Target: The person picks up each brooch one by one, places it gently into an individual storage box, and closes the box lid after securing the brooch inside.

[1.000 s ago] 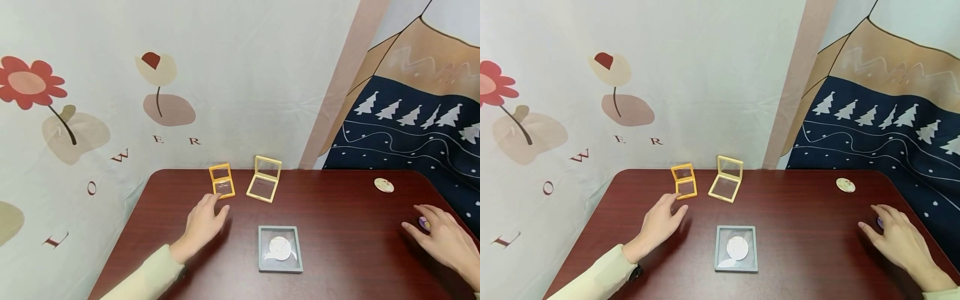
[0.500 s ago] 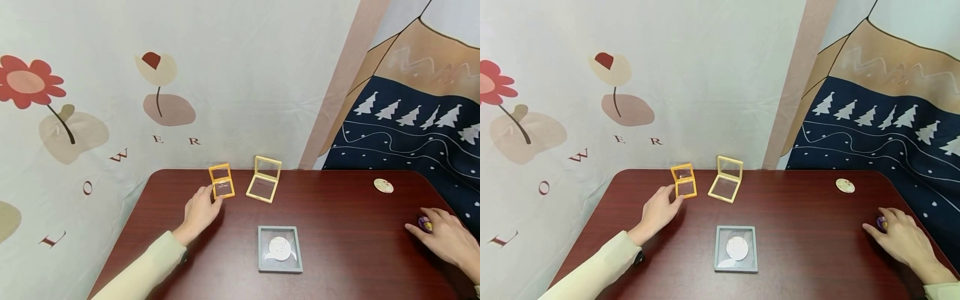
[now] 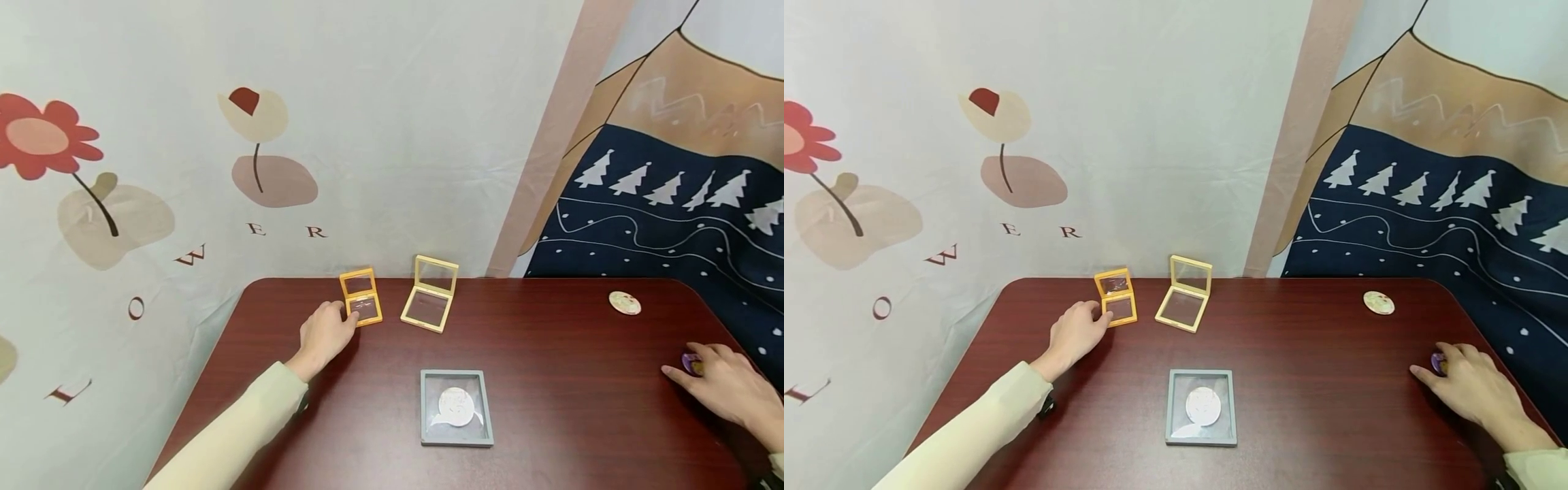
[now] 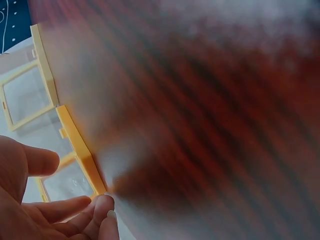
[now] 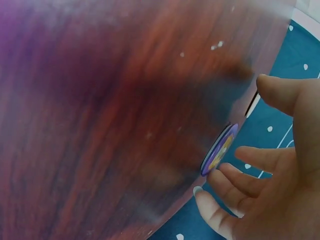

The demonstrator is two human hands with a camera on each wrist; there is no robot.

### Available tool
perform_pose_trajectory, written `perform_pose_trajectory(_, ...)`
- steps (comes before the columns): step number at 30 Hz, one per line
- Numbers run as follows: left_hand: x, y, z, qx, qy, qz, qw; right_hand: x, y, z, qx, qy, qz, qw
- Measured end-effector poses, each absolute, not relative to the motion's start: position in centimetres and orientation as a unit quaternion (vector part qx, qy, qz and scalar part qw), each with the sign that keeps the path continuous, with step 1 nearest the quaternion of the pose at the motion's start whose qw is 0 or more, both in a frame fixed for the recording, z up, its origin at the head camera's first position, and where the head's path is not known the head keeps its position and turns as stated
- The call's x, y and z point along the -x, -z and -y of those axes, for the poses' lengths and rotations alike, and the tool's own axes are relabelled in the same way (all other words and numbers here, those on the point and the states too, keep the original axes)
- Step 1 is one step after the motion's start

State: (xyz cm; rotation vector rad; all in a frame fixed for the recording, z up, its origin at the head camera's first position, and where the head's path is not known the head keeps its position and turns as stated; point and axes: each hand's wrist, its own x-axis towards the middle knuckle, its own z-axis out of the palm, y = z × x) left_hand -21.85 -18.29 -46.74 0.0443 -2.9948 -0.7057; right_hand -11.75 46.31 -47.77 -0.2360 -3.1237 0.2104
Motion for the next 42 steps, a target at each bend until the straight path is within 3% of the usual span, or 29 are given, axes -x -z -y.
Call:
perform_pose_trajectory(13,22.7,46.7,18.3,-0.023,0.229,0.973,0.002,12.0,47.8,-47.4,0.046,-0.078,0.995,0.035)
perform_pose_trajectory(42,22.8,46.7,18.2,-0.021,0.237,0.971,-0.023,11.9,47.1,-47.5,0.108,-0.099,0.989,-0.004)
